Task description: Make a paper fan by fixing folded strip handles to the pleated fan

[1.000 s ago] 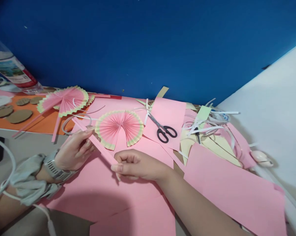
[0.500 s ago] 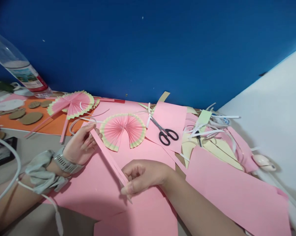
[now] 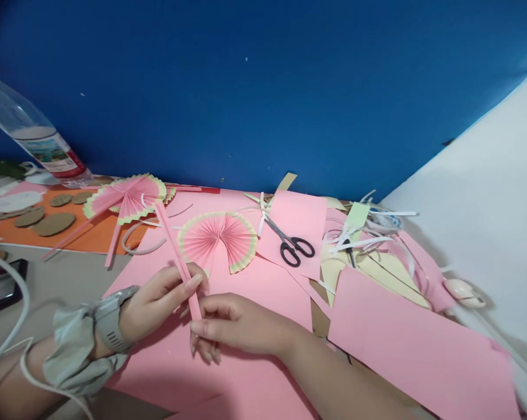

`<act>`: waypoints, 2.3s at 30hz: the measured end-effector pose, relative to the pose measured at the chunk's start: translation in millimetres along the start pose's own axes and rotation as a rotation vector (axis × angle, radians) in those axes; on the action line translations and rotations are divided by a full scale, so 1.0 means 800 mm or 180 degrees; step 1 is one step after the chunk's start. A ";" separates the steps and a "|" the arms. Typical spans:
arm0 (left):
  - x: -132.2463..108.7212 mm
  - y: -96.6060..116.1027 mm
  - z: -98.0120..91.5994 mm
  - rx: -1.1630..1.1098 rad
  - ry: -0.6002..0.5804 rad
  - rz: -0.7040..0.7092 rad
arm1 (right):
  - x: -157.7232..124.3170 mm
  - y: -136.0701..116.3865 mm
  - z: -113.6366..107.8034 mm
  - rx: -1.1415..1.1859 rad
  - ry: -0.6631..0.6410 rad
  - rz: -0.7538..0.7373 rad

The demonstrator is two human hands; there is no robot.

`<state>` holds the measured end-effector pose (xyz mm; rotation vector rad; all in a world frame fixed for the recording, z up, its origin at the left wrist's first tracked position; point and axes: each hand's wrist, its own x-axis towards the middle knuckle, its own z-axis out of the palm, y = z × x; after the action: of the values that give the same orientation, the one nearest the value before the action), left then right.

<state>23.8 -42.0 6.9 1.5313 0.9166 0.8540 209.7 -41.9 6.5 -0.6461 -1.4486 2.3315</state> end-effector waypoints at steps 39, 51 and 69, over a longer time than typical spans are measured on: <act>0.009 0.011 0.004 -0.0943 0.0948 -0.0605 | 0.001 -0.005 -0.006 -0.0287 -0.0271 0.0247; 0.003 0.007 0.009 -0.1099 -0.0217 -0.0787 | 0.004 -0.007 -0.003 -0.0315 0.0069 -0.0019; 0.025 0.009 -0.022 -0.1406 0.1272 -0.0399 | -0.010 -0.018 -0.028 -0.0152 -0.1288 0.1051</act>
<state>17.5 -17.1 17.5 0.9294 1.0129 1.2037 228.4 -22.9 12.6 -0.4711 -1.6758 2.8181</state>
